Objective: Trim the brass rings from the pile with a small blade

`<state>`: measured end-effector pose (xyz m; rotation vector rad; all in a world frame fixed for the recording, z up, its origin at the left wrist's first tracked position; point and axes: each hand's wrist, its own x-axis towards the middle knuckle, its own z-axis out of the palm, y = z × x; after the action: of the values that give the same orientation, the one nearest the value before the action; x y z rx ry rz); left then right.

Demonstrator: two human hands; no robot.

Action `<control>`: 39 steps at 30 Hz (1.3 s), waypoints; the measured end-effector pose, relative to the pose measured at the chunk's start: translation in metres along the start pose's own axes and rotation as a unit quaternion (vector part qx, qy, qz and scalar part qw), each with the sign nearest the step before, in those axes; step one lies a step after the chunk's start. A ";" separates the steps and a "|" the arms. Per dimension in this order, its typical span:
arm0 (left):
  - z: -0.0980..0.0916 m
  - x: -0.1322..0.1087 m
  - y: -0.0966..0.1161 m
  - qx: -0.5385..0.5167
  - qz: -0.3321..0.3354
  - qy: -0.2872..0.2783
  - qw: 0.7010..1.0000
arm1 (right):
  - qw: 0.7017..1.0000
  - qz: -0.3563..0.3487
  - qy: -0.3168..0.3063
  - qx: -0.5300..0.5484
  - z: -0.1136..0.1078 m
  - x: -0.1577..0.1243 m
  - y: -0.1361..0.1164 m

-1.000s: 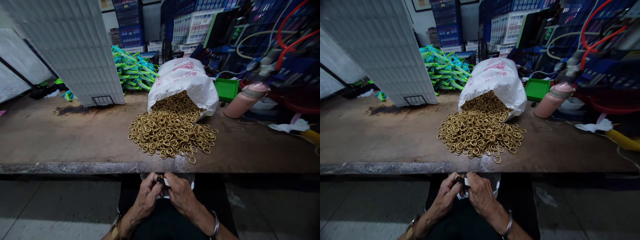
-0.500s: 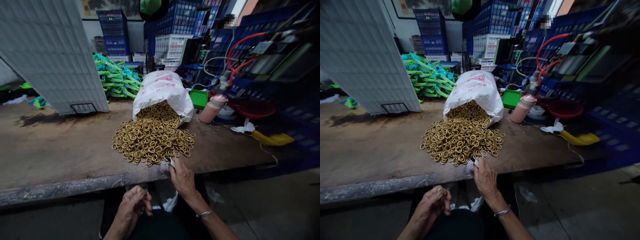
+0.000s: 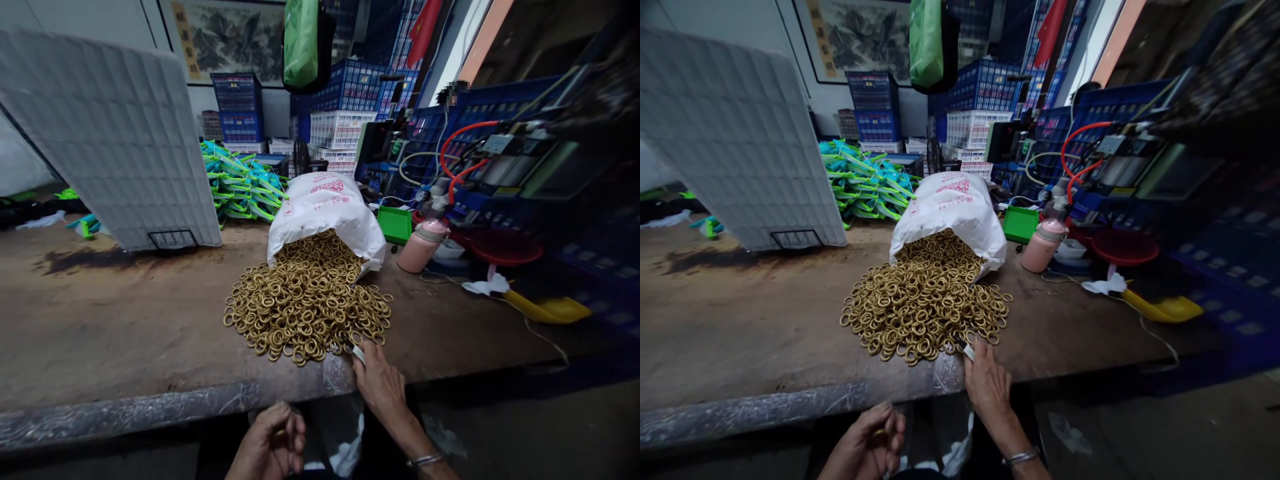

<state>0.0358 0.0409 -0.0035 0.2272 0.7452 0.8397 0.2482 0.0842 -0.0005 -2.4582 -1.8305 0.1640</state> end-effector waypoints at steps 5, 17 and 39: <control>0.009 0.001 -0.002 0.057 -0.015 -0.015 0.998 | 1.000 -0.001 0.000 0.006 0.002 -0.001 0.003; -0.001 0.007 -0.005 0.034 -0.061 -0.004 0.998 | 0.989 -0.038 0.070 0.126 0.006 0.002 0.023; 0.016 0.010 -0.008 0.298 0.146 0.027 0.943 | 0.960 -0.053 -0.022 0.273 0.000 -0.007 0.007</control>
<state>0.0554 0.0446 -0.0008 0.8768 1.0220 0.8833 0.2531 0.0752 -0.0008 -1.9834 -1.6422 0.6276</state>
